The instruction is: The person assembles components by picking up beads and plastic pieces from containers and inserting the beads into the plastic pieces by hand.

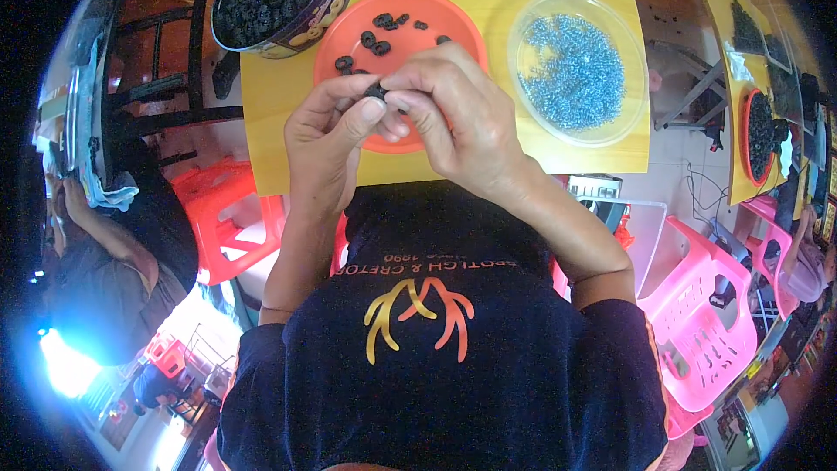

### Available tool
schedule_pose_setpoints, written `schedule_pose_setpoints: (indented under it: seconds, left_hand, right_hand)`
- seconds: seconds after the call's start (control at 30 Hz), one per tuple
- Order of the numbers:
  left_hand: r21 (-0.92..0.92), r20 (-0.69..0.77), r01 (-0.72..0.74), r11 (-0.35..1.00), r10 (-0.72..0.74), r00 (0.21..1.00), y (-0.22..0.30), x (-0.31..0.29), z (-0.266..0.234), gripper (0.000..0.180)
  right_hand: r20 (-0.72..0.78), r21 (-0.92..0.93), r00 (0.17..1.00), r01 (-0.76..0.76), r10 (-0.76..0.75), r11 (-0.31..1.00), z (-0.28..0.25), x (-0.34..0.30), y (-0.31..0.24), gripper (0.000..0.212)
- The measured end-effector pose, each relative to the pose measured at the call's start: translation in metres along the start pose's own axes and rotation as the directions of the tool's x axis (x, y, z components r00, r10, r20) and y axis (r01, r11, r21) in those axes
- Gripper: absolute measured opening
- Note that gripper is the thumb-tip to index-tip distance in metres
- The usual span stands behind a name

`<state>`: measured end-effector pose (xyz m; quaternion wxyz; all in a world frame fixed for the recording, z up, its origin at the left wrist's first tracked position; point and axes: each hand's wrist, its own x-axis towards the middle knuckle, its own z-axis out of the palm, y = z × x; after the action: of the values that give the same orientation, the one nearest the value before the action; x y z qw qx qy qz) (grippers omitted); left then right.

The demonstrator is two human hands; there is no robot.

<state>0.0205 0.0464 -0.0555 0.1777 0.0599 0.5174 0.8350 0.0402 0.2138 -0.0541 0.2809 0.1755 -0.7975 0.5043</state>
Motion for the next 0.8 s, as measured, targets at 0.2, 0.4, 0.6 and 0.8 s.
schedule_pose_setpoints:
  seconds: [0.2, 0.4, 0.6, 0.8]
  left_hand:
    - [0.037, 0.045, -0.024, 0.999, 0.022, 0.999, 0.005, -0.003, -0.004, 0.016]
    - [0.234, 0.151, -0.041, 0.971, 0.005, 0.988, 0.01, -0.002, -0.013, 0.013]
    - [0.32, 0.144, 0.024, 0.947, -0.073, 0.987, 0.008, -0.006, -0.011, 0.009]
    - [0.493, 0.129, -0.179, 0.851, 0.132, 0.983, 0.001, -0.003, -0.003, 0.013]
  right_hand:
    - [0.05, 0.019, 0.999, -0.006, 0.005, 1.0, -0.002, 0.001, -0.006, 0.011]
    - [0.248, -0.01, 0.964, -0.099, 0.099, 0.995, -0.017, 0.005, -0.015, 0.011]
    - [0.392, -0.018, 0.867, -0.327, 0.308, 0.945, -0.022, 0.002, -0.019, 0.011]
    - [0.474, 0.306, 0.643, -0.76, 0.601, 0.573, -0.024, 0.007, -0.008, 0.007]
